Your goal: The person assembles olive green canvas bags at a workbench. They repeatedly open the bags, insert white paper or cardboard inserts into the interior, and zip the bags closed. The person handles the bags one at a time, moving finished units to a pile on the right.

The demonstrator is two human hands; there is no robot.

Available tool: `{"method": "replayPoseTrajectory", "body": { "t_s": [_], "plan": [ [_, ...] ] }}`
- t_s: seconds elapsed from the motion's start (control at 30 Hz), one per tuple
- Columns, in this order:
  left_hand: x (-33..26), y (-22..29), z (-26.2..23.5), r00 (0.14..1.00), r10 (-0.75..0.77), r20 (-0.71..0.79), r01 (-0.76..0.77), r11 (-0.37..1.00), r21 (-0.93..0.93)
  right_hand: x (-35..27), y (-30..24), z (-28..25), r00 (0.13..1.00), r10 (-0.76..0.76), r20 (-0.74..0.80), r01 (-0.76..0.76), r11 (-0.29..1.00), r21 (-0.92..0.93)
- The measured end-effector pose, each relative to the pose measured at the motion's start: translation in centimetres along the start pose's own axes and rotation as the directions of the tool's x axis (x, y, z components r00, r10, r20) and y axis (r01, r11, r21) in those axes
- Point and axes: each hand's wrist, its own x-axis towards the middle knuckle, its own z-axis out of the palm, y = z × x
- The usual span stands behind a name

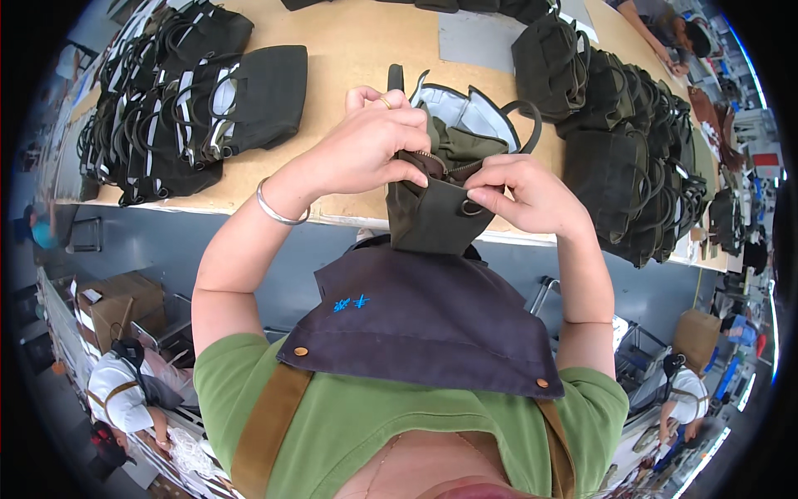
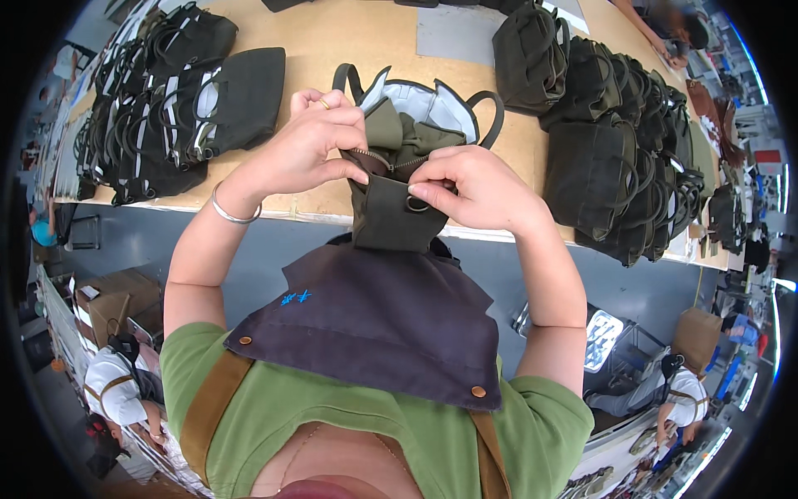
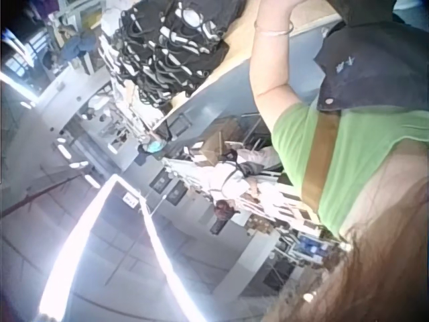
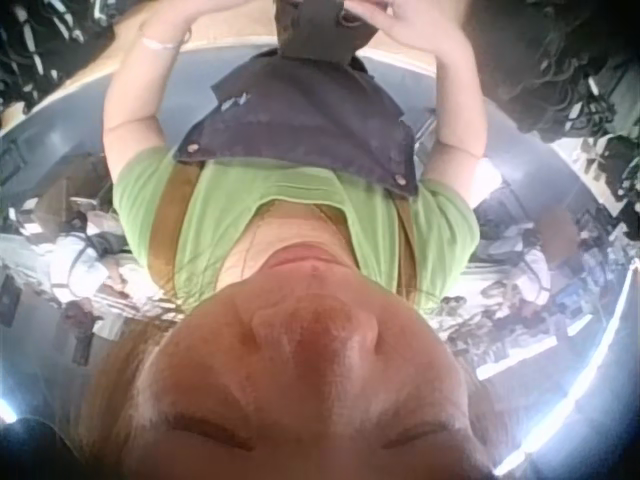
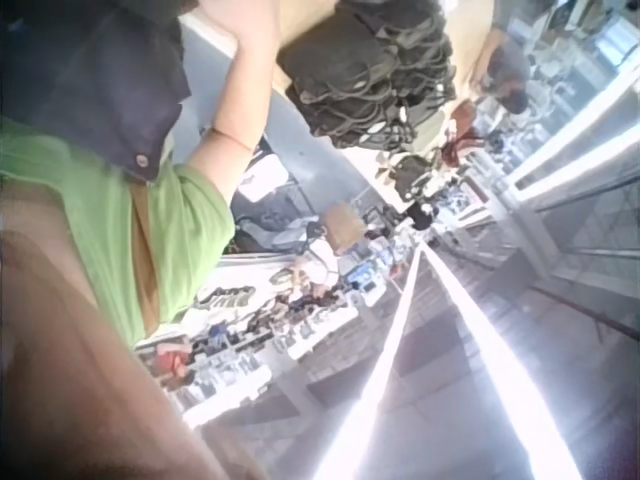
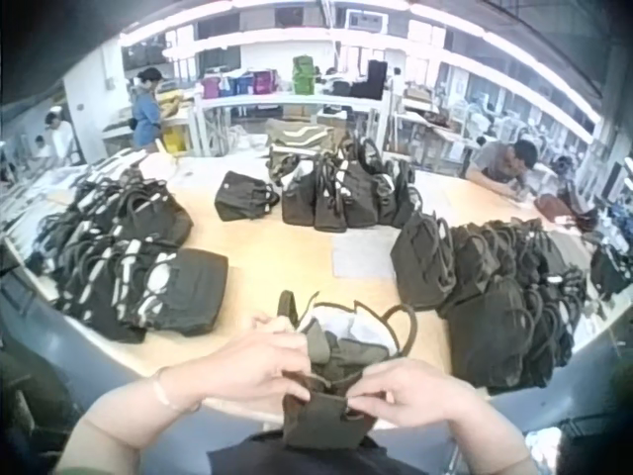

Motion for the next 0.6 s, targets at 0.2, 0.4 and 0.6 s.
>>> {"method": "replayPoseTrajectory", "body": {
  "t_s": [0.2, 0.4, 0.6],
  "plan": [
    [0.1, -1.2, 0.2, 1.000, 0.003, 0.009, -0.003, 1.000, -0.004, 0.8, 1.0, -0.2, 0.998, -0.048, 0.030, 0.048, 0.999, 0.023],
    [0.3, -2.3, -0.6, 0.990, -0.057, 0.127, 0.054, 0.998, 0.024, 1.2, 1.3, -0.9, 0.997, 0.002, 0.083, -0.006, 0.999, 0.050],
    [-0.8, -0.8, -0.2, 0.986, -0.121, -0.118, 0.136, 0.983, 0.123, 1.7, 0.1, -1.4, 0.996, 0.065, 0.055, -0.068, 0.996, 0.054]
  ]
}}
